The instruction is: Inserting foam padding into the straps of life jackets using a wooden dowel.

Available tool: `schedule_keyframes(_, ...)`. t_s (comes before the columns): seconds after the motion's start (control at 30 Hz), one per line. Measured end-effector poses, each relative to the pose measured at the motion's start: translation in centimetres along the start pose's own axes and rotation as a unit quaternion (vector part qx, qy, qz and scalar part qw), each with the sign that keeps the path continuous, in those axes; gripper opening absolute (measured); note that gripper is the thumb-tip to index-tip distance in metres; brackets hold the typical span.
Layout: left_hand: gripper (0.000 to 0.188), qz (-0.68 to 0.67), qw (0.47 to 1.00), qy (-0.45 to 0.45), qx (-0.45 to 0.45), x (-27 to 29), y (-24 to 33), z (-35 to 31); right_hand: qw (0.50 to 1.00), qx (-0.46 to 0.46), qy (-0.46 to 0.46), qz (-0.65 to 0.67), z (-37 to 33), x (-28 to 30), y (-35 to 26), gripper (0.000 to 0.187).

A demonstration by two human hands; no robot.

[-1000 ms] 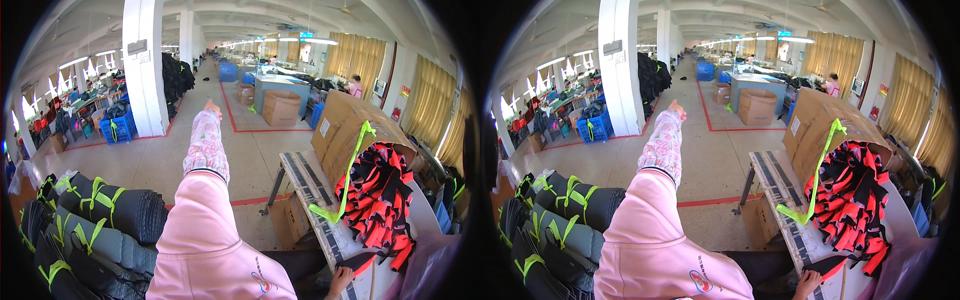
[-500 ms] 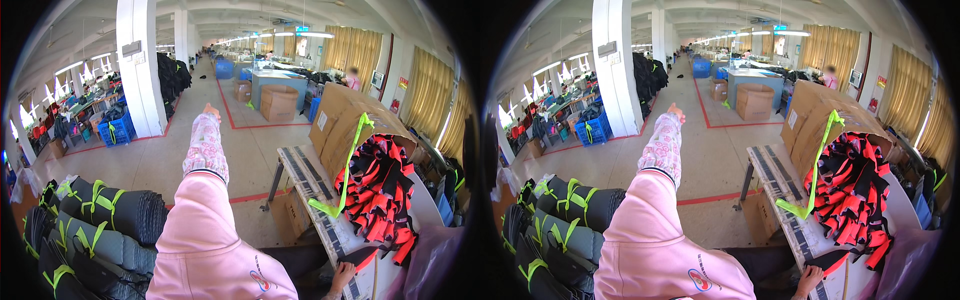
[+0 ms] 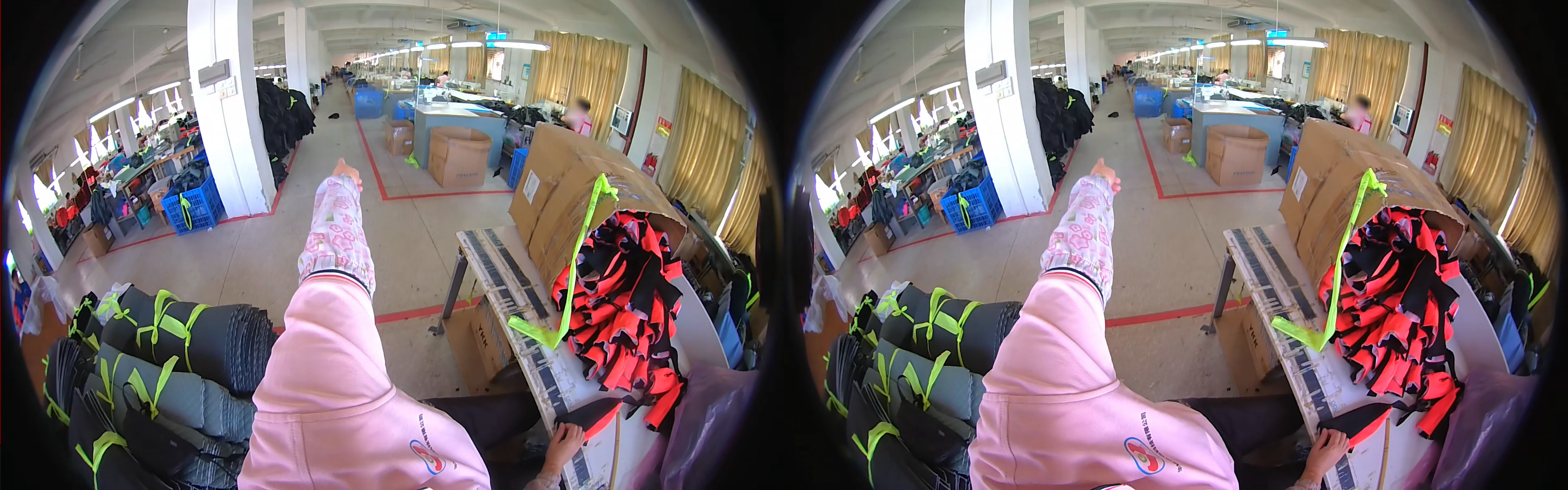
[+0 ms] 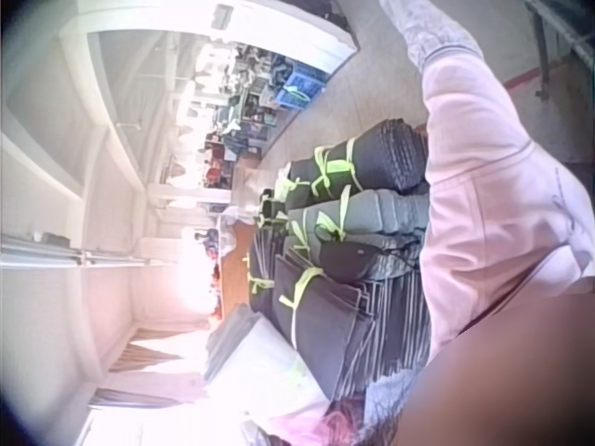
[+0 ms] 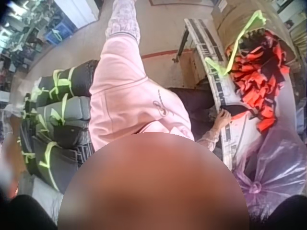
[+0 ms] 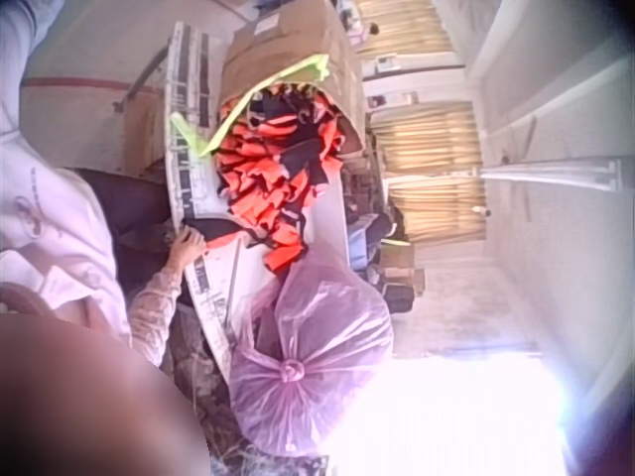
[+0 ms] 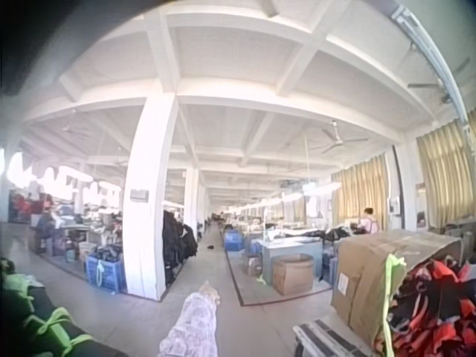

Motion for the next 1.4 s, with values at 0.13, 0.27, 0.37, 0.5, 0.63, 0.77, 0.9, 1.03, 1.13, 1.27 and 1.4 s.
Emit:
schedule_keyframes(0.13,0.058,0.001,1.0,-0.009,0.004,-0.4,-0.6,0.1,1.0,-0.005,0.001,-0.001,0.0,0.0,0.1,0.015)
schedule_keyframes(0.27,0.057,0.005,1.0,-0.009,0.006,-0.4,-1.1,0.5,1.0,-0.005,-0.005,0.003,0.1,0.0,-0.2,0.015)
schedule_keyframes(0.37,0.055,0.002,1.0,0.002,-0.008,0.4,-0.4,1.2,1.0,-0.006,-0.011,0.002,0.3,-0.1,-0.3,0.015)
schedule_keyframes(0.5,0.054,-0.006,0.999,0.01,-0.031,1.1,2.3,3.0,1.0,-0.009,0.001,-0.008,0.0,0.1,0.1,0.016)
schedule_keyframes(0.63,0.052,-0.052,0.997,-0.038,0.03,0.6,-0.5,8.3,1.0,-0.013,-0.007,-0.006,0.1,0.0,-0.1,0.016)
schedule_keyframes(0.77,0.069,-0.135,0.967,-0.14,0.163,-2.4,-5.5,13.9,1.0,-0.018,-0.01,-0.014,0.2,-0.1,0.0,0.015)
schedule_keyframes(0.9,0.08,-0.19,0.946,-0.201,0.166,-2.8,-7.9,17.9,1.0,-0.013,0.0,-0.003,0.0,0.1,0.3,0.015)
schedule_keyframes(1.03,0.076,-0.201,0.954,-0.217,-0.058,4.8,-3.7,17.9,0.998,0.002,-0.006,0.055,0.1,-1.5,0.5,0.015)
schedule_keyframes(1.13,0.08,-0.158,0.965,-0.121,0.169,-11.3,-3.5,7.7,0.997,-0.041,0.003,-0.065,-0.5,1.4,1.1,0.014)
schedule_keyframes(1.27,0.074,-0.143,0.98,-0.052,0.132,-0.4,-1.2,4.4,1.0,-0.007,0.004,-0.003,0.1,0.0,0.2,0.014)
schedule_keyframes(1.4,0.067,-0.124,0.985,-0.038,0.112,1.0,-1.2,3.8,1.0,-0.007,-0.002,0.007,0.1,-0.2,0.0,0.014)
Point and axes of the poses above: each hand's wrist, its own z-axis towards the middle knuckle, its own x-axis out of the back of the hand, y = z × x, the point moved 9 cm from there along z, towards the middle knuckle, and after that the axes turned 6 degrees about -x, right-handed, at the moved point
